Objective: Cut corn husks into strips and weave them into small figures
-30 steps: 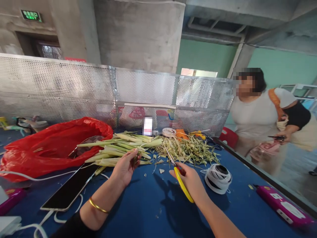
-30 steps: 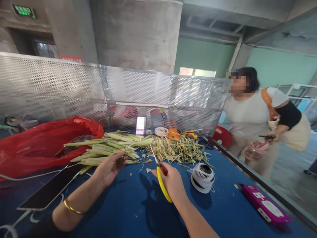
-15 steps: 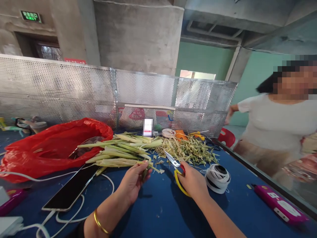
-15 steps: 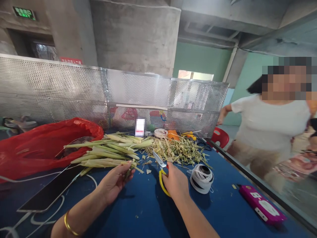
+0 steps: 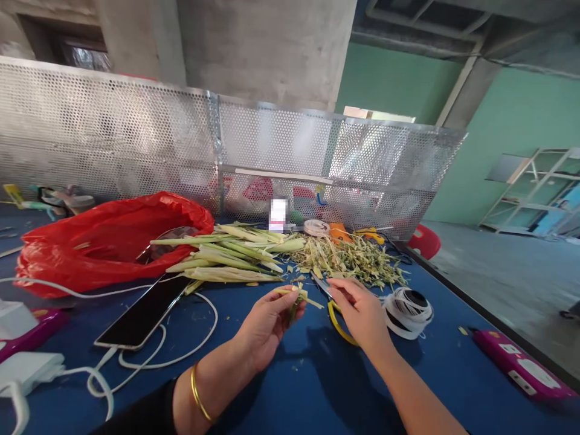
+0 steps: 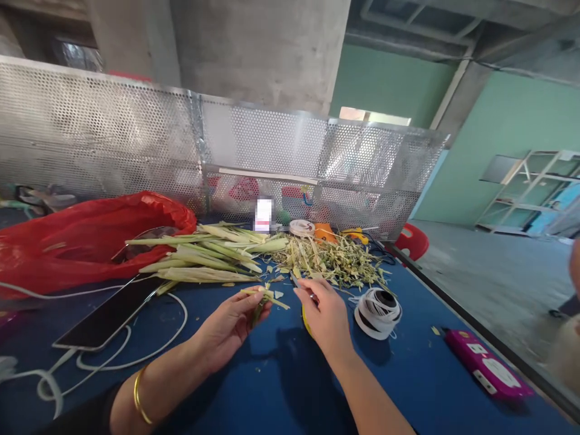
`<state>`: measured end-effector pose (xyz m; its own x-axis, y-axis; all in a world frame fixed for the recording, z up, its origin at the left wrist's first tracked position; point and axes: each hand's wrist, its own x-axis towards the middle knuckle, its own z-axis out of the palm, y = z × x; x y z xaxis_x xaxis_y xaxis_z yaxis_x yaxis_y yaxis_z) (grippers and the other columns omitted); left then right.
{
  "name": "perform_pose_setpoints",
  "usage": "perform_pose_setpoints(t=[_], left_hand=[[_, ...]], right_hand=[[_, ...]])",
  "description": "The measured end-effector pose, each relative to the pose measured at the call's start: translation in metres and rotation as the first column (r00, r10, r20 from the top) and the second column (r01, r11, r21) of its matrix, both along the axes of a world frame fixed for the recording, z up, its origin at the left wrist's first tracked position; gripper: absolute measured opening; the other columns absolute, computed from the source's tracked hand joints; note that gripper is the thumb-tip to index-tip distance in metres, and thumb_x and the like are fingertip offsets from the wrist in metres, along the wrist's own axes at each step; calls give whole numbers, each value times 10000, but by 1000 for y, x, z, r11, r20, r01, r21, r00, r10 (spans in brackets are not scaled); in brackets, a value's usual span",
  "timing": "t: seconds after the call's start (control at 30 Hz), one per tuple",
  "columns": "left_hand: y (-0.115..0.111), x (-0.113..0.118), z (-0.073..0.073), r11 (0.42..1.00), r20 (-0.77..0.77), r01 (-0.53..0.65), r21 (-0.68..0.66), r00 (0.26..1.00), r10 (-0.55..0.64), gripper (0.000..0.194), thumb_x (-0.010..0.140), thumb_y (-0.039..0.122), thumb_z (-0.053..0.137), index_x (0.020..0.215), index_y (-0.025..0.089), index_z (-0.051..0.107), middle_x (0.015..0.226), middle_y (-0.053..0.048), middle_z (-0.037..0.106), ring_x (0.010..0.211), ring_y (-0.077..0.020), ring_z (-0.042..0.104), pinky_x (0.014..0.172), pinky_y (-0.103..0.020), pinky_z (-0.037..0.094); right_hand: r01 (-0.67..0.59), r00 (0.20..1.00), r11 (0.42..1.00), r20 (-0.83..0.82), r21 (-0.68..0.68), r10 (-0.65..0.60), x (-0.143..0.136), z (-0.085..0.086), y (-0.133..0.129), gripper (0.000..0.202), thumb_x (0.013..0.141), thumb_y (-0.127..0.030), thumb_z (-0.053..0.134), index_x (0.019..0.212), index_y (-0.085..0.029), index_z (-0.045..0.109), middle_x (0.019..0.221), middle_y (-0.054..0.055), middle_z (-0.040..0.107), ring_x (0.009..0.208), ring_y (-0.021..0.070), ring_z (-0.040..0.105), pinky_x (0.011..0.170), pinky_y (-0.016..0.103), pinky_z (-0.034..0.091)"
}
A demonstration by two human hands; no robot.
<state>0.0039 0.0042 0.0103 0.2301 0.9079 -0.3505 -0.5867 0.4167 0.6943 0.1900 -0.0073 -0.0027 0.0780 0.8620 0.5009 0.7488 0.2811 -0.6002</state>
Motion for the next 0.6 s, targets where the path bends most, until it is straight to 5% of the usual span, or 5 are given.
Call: perform_pose_setpoints(t=[0.07, 0.17, 0.47, 0.6], left_hand=[[-3, 4, -3, 1000, -5, 23, 11, 1000, -23, 108, 748, 39, 660, 811, 126, 648, 702, -34, 683, 646, -132, 674, 670, -225, 556], [-7, 7, -7, 998, 15, 57, 25, 998, -57, 126, 713, 48, 697, 802, 131, 661, 761, -46, 701, 697, -132, 675, 753, -241, 542], [-6, 6, -19, 988, -169, 142, 67, 977, -129, 238, 604, 216, 822, 748, 143, 646, 672, 1, 651, 610, -81, 589, 616, -185, 457], [-5, 6, -15, 989, -171, 139, 53, 977, -128, 235, 602, 221, 817, 747, 147, 647, 706, -18, 666, 646, -108, 612, 683, -226, 483]], right_hand=[[-140, 967, 990, -217, -34, 130, -10, 4, -4, 231, 866, -369, 548, 957, -204, 682, 950, 63, 692, 829, 187, 654, 751, 280, 515], [-206, 931, 974, -325, -98, 164, -21, 8, -9, 199, 805, -375, 619, 852, -196, 693, 845, 43, 708, 778, 193, 650, 725, 285, 516], [-191, 950, 980, -262, -50, 172, -29, 3, -12, 194, 830, -271, 578, 665, -186, 635, 690, 17, 639, 680, 156, 583, 664, 263, 453], [-121, 938, 988, -315, 100, 146, -17, 10, -15, 214, 891, -323, 503, 882, -197, 676, 853, 55, 676, 804, 187, 625, 739, 299, 483]])
